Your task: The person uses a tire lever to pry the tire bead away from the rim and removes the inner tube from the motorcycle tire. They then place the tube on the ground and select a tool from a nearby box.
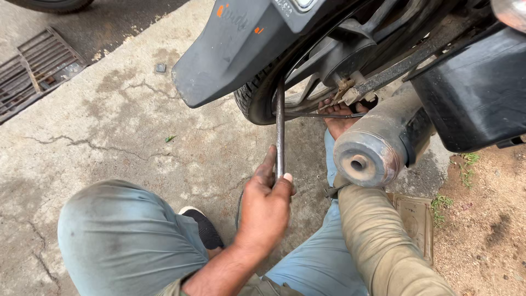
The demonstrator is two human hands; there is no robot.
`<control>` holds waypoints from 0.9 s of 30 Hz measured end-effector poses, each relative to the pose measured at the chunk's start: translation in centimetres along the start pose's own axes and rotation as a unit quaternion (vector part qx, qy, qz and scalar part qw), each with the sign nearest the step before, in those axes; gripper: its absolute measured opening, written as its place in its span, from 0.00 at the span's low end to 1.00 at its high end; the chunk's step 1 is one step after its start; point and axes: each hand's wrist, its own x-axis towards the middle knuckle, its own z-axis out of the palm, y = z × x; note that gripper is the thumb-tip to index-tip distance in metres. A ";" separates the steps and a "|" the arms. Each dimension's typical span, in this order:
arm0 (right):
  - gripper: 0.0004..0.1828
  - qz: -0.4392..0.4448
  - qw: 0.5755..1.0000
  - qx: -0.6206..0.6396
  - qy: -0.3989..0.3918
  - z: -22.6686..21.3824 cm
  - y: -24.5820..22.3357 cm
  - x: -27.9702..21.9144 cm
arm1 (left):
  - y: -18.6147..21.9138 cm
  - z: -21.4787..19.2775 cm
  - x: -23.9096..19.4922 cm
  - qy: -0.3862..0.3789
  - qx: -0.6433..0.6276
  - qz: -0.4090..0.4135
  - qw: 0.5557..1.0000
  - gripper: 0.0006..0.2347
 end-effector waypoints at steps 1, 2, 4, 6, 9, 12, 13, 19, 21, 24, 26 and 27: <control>0.31 0.002 1.000 0.005 0.005 0.5 0.1 -0.2 | 0.2 0.5 0.0 0.004 -0.004 -0.027 1.000 0.29; 0.31 -0.008 0.999 0.008 0.034 1.1 0.2 -0.6 | 0.1 1.5 -0.2 0.002 -0.062 -0.033 0.998 0.27; 0.32 -0.022 0.995 0.014 0.093 2.2 0.5 -1.1 | -0.7 4.2 -0.5 0.002 -0.178 -0.047 0.983 0.24; 0.31 -0.022 0.991 0.064 0.115 3.3 0.7 -1.0 | -2.3 5.7 0.3 -0.047 -0.254 -0.148 0.955 0.19; 0.30 -0.021 0.997 0.027 0.069 2.6 0.8 -1.8 | -6.9 8.3 1.5 -0.087 -0.304 -0.232 0.920 0.13; 0.31 -0.001 1.000 0.009 0.017 2.5 0.4 -1.4 | -11.3 11.1 3.9 -0.098 -0.267 -0.153 0.946 0.09; 0.31 0.008 1.000 0.014 0.012 2.1 0.3 -1.4 | -12.7 12.0 4.5 -0.097 -0.245 -0.110 0.958 0.11; 0.32 0.017 0.999 0.028 -0.034 -0.2 -0.4 -0.2 | -19.1 17.0 9.6 0.032 -0.083 0.216 0.972 0.09; 0.33 0.021 0.999 0.012 -0.043 -1.0 -0.6 0.0 | -21.3 17.5 11.6 0.012 -0.090 0.194 0.977 0.08; 0.35 0.019 0.999 0.015 -0.037 -1.0 -0.7 0.1 | -24.0 17.5 15.8 0.069 -0.035 0.123 0.989 0.07; 0.37 0.009 1.000 0.013 -0.027 -0.5 -0.7 0.8 | -25.1 17.7 19.2 0.114 0.009 0.098 0.989 0.09; 0.38 0.005 1.000 0.008 -0.018 -0.3 -0.7 1.2 | -25.6 17.5 20.7 0.129 0.027 0.099 0.986 0.09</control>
